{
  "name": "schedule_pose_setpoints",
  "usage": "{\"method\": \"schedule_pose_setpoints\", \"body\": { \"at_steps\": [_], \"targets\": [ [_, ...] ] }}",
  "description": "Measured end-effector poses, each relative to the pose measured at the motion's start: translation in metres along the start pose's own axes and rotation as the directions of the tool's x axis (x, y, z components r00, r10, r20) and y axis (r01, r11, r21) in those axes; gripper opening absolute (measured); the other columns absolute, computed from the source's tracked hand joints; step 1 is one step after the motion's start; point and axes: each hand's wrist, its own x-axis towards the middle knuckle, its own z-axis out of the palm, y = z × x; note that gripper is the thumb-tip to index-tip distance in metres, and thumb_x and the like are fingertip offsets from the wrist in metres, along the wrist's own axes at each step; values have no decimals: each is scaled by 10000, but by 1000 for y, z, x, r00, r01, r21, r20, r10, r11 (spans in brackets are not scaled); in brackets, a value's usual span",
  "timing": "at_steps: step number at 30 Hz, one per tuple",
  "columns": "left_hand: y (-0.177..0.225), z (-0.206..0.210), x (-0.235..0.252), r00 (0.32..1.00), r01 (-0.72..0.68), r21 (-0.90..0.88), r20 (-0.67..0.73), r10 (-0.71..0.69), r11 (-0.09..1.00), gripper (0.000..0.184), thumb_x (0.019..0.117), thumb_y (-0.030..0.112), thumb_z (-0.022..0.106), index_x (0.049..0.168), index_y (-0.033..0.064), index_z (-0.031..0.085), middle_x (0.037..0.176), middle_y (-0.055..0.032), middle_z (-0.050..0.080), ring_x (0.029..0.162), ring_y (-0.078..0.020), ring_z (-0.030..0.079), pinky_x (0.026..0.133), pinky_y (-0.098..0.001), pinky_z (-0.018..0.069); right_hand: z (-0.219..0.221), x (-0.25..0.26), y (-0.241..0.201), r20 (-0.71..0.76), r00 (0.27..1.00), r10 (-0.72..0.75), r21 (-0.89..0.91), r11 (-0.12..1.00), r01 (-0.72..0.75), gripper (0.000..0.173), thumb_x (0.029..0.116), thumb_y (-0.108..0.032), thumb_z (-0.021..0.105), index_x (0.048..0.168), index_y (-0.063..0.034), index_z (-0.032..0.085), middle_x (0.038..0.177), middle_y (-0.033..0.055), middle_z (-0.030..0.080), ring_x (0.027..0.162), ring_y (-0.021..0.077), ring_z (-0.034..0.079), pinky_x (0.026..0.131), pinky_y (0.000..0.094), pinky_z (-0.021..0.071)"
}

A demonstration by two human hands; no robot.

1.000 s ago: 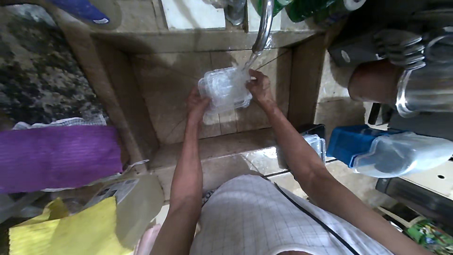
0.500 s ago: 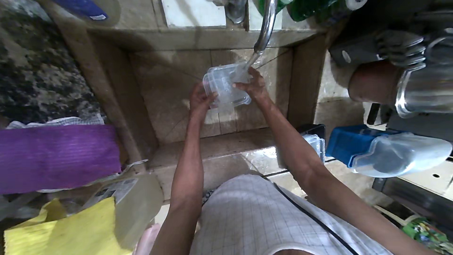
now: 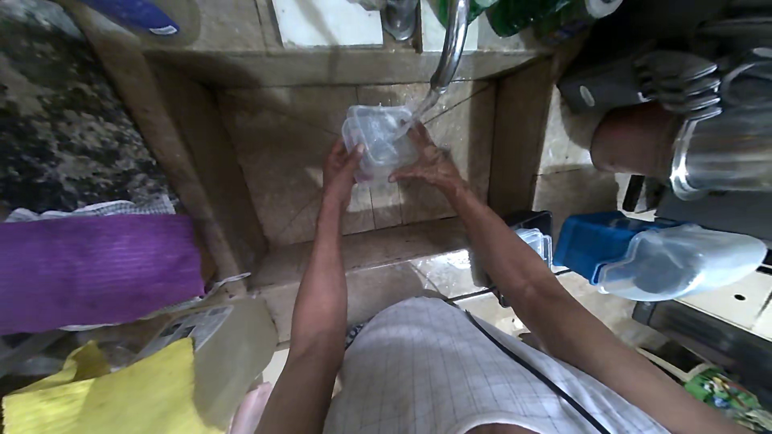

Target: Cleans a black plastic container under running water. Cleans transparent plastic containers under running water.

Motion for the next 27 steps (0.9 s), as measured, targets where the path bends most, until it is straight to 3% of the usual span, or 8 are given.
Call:
{"method": "schedule_pose_setpoints", "body": {
  "at_steps": [2,5,9,15,19,21,24,27],
  "targets": [
    [-1,-1,2,1000,0,2,18,0,1000,455,1030,184,614,1454,73,490,1262,-133,657,998,-263,712,750,-461,643,4,3,4,-64,998,-10,-60,998,6,1196,591,-583,939,1598,-252,384,1692,169,214,1511,340,329,1172,504,395],
    [-4,-3,0,1000,-4,-1,22,4,1000,471,1029,170,615,1467,64,478,1250,-128,661,991,-244,715,753,-445,646,9,3,11,-137,988,-65,-50,997,59,1050,620,-563,933,1520,-220,516,1645,186,322,1474,349,394,1142,505,435],
    [-10,-9,-4,1000,-12,-35,19,12,999,474,1008,135,644,1451,66,494,1247,-122,668,985,-239,722,755,-439,649,10,-1,19,-136,984,-117,-42,993,113,795,773,-456,859,1474,-210,576,1652,173,315,1486,336,379,1167,503,405],
    [-14,-10,-4,995,17,99,-96,-8,995,538,943,47,640,1458,29,486,1265,-148,659,1031,-206,685,844,-402,604,22,-11,30,-306,866,-396,-312,901,302,377,962,-201,629,1328,-239,715,1555,191,474,1291,389,568,1035,516,490],
    [-20,-14,2,988,41,190,-157,-11,981,623,942,59,630,1526,46,416,1376,-171,601,1163,-227,645,952,-414,571,17,-23,21,-387,830,-403,-324,902,286,300,1018,-155,566,1242,-226,753,1515,145,532,1349,345,536,1083,507,460],
    [-15,-16,0,983,74,244,-178,-30,967,646,957,73,641,1548,45,382,1436,-180,560,1243,-232,609,1022,-411,538,7,-29,13,-391,826,-406,-273,908,317,251,1034,-140,556,1183,-152,758,1435,139,605,1368,323,534,1137,498,436],
    [-14,-23,0,979,76,261,-203,-22,962,667,959,69,646,1562,50,363,1415,-184,578,1227,-240,622,1008,-419,548,-12,-35,0,-350,838,-418,-245,905,349,259,1038,-105,553,1224,-75,730,1192,126,723,1130,248,685,999,423,550],
    [-15,-33,3,981,52,257,-193,-2,965,647,965,58,634,1555,48,369,1388,-177,599,1205,-231,633,1005,-418,547,-29,-34,-10,-305,908,-287,-50,957,286,318,1050,-125,550,1338,-48,660,1075,107,747,920,164,728,863,345,607]
  ]
}}
